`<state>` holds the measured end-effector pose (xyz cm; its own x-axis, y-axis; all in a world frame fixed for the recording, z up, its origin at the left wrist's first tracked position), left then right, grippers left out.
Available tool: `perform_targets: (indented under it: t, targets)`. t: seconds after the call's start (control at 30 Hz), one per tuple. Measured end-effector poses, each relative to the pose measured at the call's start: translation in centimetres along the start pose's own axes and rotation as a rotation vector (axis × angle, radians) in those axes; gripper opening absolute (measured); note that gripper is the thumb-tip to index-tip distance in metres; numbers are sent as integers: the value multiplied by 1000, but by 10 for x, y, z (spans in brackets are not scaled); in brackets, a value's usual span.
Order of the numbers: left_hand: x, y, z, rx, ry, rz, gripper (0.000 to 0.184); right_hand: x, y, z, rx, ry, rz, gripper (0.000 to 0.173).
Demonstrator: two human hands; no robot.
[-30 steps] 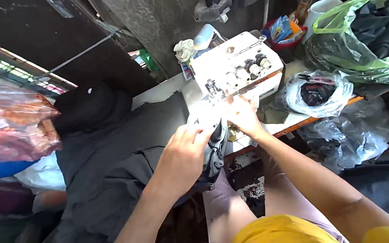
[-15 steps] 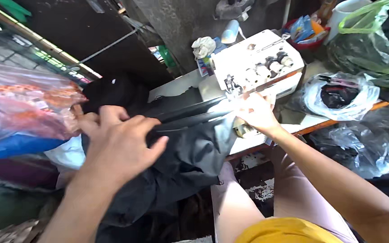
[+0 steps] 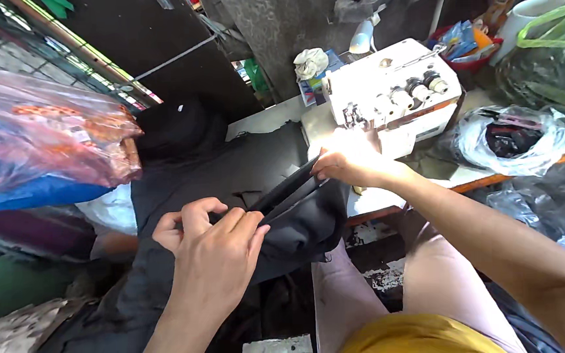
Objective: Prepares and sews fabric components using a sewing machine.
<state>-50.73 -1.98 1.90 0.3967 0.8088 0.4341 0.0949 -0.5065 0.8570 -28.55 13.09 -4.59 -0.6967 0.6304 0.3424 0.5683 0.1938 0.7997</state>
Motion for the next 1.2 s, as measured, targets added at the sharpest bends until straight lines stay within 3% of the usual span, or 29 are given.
perform_targets:
  t: [0.13, 0.27, 0.33, 0.43, 0.57, 0.73, 0.93, 1.13, 1.2]
  targets:
    - [1, -15, -3, -51, 78, -62, 44, 10, 0, -2, -99, -23, -146, 12]
    - [18, -48, 1, -222, 155, -243, 14, -1, -9, 0, -141, 118, 58, 10]
    - [26, -61, 7, -293, 164, -291, 9, -9, -13, 3, -130, 180, 153, 10]
    - [28, -68, 10, -338, 135, -229, 6, -21, -14, 9, -93, 176, 116, 10]
    - [9, -59, -9, -342, 83, -103, 12, -26, -15, 11, -102, 166, 108, 8]
    - [-23, -36, -14, -251, 15, -22, 34, -5, -17, 5, -156, 196, 103, 13]
    - [-23, -25, 6, -216, -17, -4, 38, 25, -5, -14, -177, 22, -287, 10]
    - [-32, -37, -6, -247, -60, 3, 37, 20, -5, 0, -130, 152, -268, 6]
    - [-35, -41, -12, -310, -34, 8, 37, 9, 6, -17, -57, 17, -269, 4]
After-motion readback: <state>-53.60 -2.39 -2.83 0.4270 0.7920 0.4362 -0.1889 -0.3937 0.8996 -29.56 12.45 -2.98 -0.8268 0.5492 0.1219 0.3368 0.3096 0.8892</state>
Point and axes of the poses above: each hand's wrist, its own x-axis towards the middle knuckle, its own y-axis out of the back of the hand, z = x × y, the point moved 3 cm from there along x, towards the middle knuckle, and after that the axes turned 3 degrees about -z, right-handed, at the moved point
